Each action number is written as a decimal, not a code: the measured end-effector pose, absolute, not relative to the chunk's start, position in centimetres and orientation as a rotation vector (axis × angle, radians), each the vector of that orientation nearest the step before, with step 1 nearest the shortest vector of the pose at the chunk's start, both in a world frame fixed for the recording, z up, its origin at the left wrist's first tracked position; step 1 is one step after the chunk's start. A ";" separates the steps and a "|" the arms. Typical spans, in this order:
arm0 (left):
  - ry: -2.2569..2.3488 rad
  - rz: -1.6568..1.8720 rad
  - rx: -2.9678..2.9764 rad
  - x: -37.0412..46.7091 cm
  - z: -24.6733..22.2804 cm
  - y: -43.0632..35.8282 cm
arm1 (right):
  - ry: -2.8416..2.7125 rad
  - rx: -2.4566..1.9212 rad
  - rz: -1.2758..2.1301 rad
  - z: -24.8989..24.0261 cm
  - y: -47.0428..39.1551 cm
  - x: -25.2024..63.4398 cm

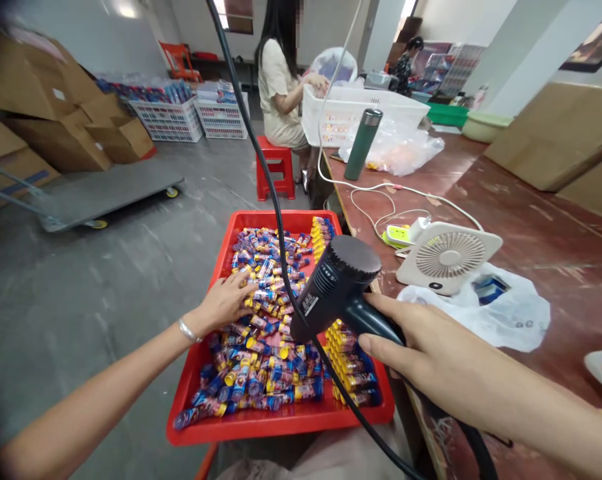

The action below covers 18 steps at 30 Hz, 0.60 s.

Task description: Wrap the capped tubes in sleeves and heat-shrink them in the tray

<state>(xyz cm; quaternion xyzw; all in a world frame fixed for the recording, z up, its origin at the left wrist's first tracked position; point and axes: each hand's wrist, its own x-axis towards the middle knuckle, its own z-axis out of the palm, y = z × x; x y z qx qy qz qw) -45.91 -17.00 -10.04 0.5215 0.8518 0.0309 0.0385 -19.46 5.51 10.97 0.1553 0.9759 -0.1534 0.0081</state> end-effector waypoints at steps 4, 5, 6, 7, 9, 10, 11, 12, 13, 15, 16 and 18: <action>2.622 0.139 1.559 -47.2 -10.3 -17.4 | 2.956 0.420 -0.717 10.5 4.7 -20.8; 2.621 0.151 1.550 -47.5 -10.4 -17.5 | 2.963 0.439 -0.745 10.5 4.6 -21.1; 2.620 0.162 1.539 -47.8 -10.5 -17.5 | 2.968 0.451 -0.763 10.6 4.5 -21.3; 2.620 0.171 1.527 -48.1 -10.6 -17.5 | 2.976 0.444 -0.776 10.9 4.5 -21.4; 2.626 0.188 1.498 -48.7 -10.8 -17.4 | 2.970 0.388 -0.793 11.5 4.6 -21.3; 2.629 0.196 1.485 -48.9 -10.9 -17.4 | 2.952 0.360 -0.792 11.8 4.7 -21.0; 2.630 0.204 1.476 -49.1 -11.0 -17.4 | 2.929 0.342 -0.783 12.0 4.8 -20.6; 2.628 0.214 1.471 -49.2 -11.1 -17.4 | 2.903 0.341 -0.767 12.1 5.0 -20.1; 2.625 0.226 1.471 -49.4 -11.2 -17.4 | 2.887 0.351 -0.747 12.1 5.1 -19.6; 2.616 0.251 1.480 -49.5 -11.2 -17.5 | 2.883 0.363 -0.708 11.8 5.2 -18.7; 2.613 0.265 1.488 -49.4 -11.1 -17.5 | 2.886 0.357 -0.692 11.7 5.3 -18.3; 2.614 0.296 1.508 -49.3 -10.7 -17.6 | 2.897 0.351 -0.654 11.3 5.4 -17.6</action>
